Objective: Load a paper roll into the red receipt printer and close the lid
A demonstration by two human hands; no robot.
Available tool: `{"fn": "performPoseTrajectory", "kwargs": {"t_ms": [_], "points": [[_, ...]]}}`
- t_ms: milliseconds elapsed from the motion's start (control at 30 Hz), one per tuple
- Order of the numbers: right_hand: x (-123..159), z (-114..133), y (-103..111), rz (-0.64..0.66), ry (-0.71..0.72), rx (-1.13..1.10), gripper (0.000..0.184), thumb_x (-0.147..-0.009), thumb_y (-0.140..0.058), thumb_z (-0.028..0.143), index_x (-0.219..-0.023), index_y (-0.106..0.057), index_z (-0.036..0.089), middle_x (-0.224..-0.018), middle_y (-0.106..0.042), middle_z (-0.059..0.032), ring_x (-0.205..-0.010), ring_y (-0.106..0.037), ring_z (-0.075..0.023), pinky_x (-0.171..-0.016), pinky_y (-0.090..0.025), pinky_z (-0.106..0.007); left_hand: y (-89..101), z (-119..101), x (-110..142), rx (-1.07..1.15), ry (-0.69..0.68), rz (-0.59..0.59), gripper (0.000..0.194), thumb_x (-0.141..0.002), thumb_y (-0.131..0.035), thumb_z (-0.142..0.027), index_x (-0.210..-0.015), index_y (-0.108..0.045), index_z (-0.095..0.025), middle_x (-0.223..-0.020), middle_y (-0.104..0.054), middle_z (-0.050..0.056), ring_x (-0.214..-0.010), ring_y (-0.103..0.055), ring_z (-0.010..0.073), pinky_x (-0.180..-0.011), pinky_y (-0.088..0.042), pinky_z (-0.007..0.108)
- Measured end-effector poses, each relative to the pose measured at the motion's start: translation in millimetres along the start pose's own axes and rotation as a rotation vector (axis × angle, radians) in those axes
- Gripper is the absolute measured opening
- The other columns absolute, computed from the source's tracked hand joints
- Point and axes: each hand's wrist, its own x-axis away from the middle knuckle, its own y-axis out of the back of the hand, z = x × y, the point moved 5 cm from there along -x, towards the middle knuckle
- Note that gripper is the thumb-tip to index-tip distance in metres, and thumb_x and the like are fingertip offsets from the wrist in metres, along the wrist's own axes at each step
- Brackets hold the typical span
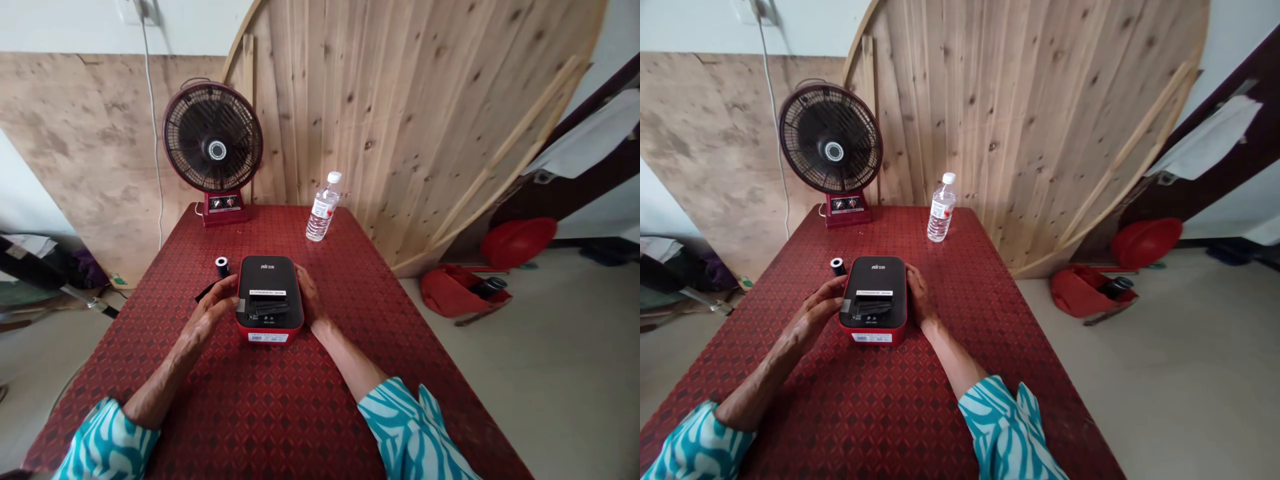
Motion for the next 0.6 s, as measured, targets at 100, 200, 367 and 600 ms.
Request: {"fn": "performPoseTrajectory", "kwargs": {"t_ms": [100,200,367,600], "points": [[-0.3,-1.0,0.0,0.004,-0.007,-0.005,0.044,-0.085,-0.048,0.053,-0.113,-0.064,0.023,-0.122,-0.066,-0.0052,-0.118,-0.055,-0.0228,-0.106,-0.038,-0.041,-1.8,0.3,-2.7,0.017,0.029,-0.014,0.065,-0.068,-0.074,-0.034,-0.128,-0.055,-0.020,-0.128,-0.062,0.011,-0.124,-0.051,0.0329,-0.101,-0.042,0.042],[-1.3,-2.2,0.6,0.004,-0.010,-0.008,0.044,-0.084,-0.048,0.054,-0.112,-0.064,0.023,-0.122,-0.066,-0.0043,-0.119,-0.055,-0.0228,-0.106,-0.037,-0.041,-1.8,-0.4,-4.8,0.028,0.047,-0.017,0.068,-0.064,-0.077,-0.032,-0.127,-0.055,-0.020,-0.124,-0.064,0.011,-0.124,-0.051,0.0338,-0.100,-0.042,0.043],[-1.5,-1.5,0.4,0.012,-0.014,-0.017,0.044,-0.084,-0.048,0.052,-0.112,-0.065,0.023,-0.124,-0.065,-0.0045,-0.117,-0.056,-0.0231,-0.104,-0.039,-0.040,-0.2,-2.0,-6.0,0.023,0.070,0.015,0.072,-0.064,-0.078,-0.030,-0.131,-0.053,-0.021,-0.126,-0.062,0.012,-0.125,-0.050,0.0346,-0.099,-0.043,0.044],[-0.7,-1.2,0.3,-0.014,-0.026,-0.031,0.042,-0.084,-0.049,0.053,-0.109,-0.066,0.023,-0.121,-0.067,-0.0044,-0.115,-0.057,-0.0227,-0.102,-0.040,-0.040,-0.6,0.2,-6.2,0.036,0.081,0.109,0.067,-0.069,-0.076,-0.030,-0.132,-0.053,-0.022,-0.128,-0.061,0.011,-0.123,-0.052,0.0327,-0.102,-0.043,0.044]]}}
